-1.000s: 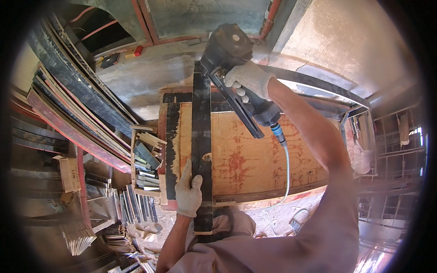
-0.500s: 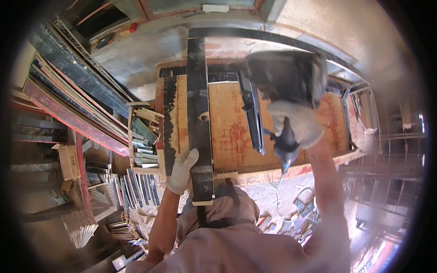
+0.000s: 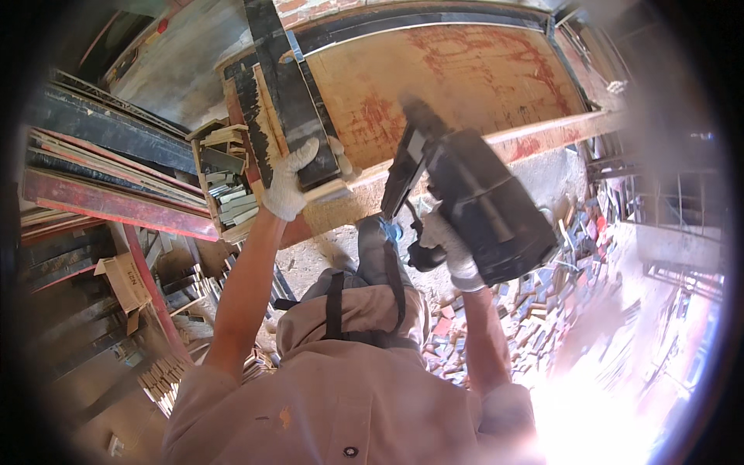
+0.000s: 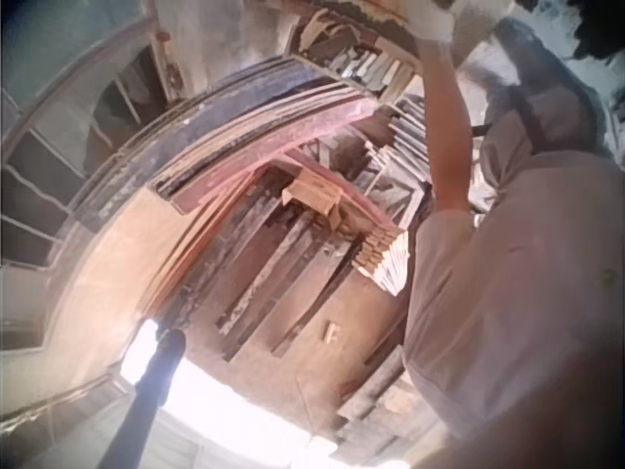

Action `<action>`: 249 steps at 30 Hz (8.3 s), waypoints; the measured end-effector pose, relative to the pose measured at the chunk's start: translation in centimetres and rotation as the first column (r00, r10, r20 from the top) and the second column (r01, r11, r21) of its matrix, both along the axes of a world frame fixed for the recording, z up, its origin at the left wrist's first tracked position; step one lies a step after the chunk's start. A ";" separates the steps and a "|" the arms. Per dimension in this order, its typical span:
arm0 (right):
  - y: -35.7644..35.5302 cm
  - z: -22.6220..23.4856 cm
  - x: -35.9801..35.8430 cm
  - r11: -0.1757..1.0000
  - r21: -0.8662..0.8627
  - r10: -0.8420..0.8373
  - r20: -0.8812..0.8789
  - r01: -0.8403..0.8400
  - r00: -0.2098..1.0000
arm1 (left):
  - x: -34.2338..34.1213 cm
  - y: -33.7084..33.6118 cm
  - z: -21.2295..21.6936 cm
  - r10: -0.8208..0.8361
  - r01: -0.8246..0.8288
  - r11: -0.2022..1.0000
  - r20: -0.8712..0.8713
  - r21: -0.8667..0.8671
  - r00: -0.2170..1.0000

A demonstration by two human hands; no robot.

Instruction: The person assembles a wooden frame by positioning thin wooden strips along the edges of a large board and securing them with a pneumatic nail gun. The person repeatedly picks up strips, aligns them, and fastens them in place.

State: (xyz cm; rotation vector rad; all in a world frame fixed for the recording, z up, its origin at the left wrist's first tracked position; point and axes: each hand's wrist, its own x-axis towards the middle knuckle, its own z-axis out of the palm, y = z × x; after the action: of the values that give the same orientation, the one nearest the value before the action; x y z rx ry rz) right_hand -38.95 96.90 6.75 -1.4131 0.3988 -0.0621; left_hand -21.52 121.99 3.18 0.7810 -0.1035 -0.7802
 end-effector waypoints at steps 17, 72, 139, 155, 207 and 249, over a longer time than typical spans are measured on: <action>9.4 -9.7 -8.9 0.909 -0.381 0.226 0.111 -0.168 0.968 | 0.0 -1.0 -1.2 0.107 -0.106 0.994 0.046 -0.020 0.993; 11.8 -11.1 -7.8 0.893 -0.431 0.217 0.163 -0.128 0.962 | 0.6 -0.5 -0.5 -0.055 0.074 0.962 0.079 -0.261 0.995; 10.4 -16.3 -36.5 0.939 -0.235 -0.336 -0.774 0.250 0.537 | 6.4 -0.9 4.8 0.131 -0.243 0.833 0.249 0.497 0.960; -17.5 11.6 22.0 0.832 -0.060 0.532 -0.193 -0.552 0.824 | 25.5 1.3 5.3 0.358 -0.327 0.821 0.024 0.469 0.933; 5.0 20.7 54.2 0.502 -0.182 0.688 -0.508 -0.845 0.518 | 32.2 0.8 2.5 0.486 -0.594 0.620 0.343 0.513 0.804; -10.0 -25.4 -47.5 0.632 -0.139 -0.385 -0.910 0.762 0.153 | -13.4 -53.4 23.8 0.018 0.556 0.595 0.683 0.580 -0.730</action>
State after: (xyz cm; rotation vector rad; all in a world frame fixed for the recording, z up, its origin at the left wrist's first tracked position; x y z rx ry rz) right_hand -86.42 86.92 -18.60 -0.6728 1.8330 0.1412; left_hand -34.91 68.55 26.98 0.7533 -2.7126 -0.4502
